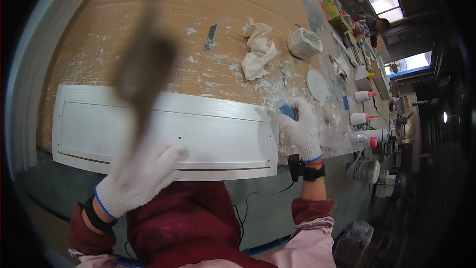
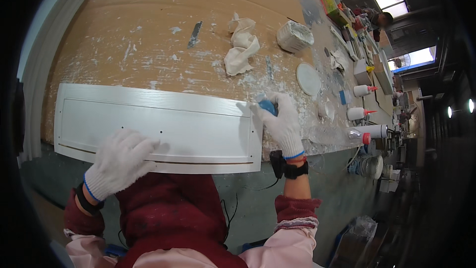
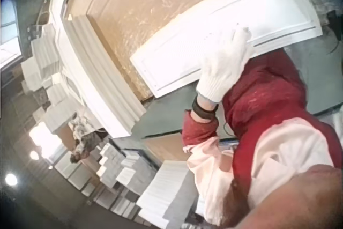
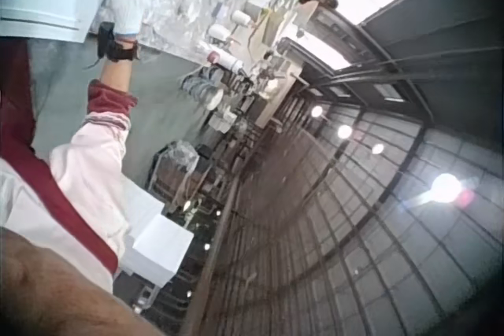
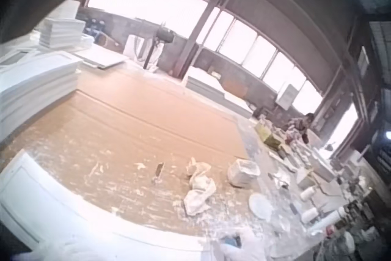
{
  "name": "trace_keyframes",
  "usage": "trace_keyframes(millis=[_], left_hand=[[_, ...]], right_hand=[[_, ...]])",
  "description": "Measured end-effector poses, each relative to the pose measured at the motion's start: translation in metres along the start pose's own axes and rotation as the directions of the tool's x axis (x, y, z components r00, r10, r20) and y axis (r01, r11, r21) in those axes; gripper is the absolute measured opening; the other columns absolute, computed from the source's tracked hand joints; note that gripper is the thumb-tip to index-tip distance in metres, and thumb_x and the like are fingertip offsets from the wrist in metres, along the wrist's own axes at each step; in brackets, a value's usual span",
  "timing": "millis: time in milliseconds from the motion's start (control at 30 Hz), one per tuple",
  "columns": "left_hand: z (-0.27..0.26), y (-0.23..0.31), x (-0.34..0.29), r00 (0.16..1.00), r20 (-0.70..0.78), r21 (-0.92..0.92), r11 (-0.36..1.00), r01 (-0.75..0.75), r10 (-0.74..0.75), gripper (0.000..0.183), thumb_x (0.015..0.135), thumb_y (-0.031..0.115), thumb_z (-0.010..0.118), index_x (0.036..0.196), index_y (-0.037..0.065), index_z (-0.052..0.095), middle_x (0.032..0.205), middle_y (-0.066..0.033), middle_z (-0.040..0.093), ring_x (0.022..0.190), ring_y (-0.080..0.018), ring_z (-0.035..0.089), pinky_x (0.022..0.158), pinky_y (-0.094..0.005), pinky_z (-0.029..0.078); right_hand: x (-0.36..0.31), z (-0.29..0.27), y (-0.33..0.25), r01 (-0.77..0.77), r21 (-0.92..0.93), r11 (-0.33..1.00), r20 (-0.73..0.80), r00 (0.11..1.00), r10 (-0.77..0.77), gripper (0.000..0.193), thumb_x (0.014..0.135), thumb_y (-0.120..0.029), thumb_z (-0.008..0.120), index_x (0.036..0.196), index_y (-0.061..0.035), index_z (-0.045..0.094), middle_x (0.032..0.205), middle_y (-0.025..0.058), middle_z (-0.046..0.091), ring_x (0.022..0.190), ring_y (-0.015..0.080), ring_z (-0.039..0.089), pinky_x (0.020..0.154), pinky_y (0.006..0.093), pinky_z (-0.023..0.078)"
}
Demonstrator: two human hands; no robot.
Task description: Cleaning and finishing a white cabinet door using a scraper and a cloth in a manufacturing setting.
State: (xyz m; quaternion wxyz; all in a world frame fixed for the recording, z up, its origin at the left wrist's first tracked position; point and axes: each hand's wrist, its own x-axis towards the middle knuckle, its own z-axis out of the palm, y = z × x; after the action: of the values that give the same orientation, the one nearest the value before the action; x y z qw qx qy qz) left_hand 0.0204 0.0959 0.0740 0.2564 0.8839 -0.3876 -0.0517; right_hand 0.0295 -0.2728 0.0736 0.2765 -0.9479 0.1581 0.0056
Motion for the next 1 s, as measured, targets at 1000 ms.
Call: trace_keyframes(millis=[1000], left_hand=[[0.050,-0.010,0.159,0.985,0.156,0.173,0.980,-0.095,0.068,0.049,0.082,0.031,0.072,0.122,0.010,0.056,0.101,-0.0138,0.058,0.093,-0.0323,0.059,0.083,-0.0426,0.049]], right_hand=[[0.087,-0.100,0.146,-0.480,-0.410,0.776,-0.650,0.750,0.121,0.023,0.085,-0.012,0.062,0.106,-0.0048,0.059,0.099,0.0254,0.066,0.096,0.0433,0.064,0.082,0.0503,0.052]])
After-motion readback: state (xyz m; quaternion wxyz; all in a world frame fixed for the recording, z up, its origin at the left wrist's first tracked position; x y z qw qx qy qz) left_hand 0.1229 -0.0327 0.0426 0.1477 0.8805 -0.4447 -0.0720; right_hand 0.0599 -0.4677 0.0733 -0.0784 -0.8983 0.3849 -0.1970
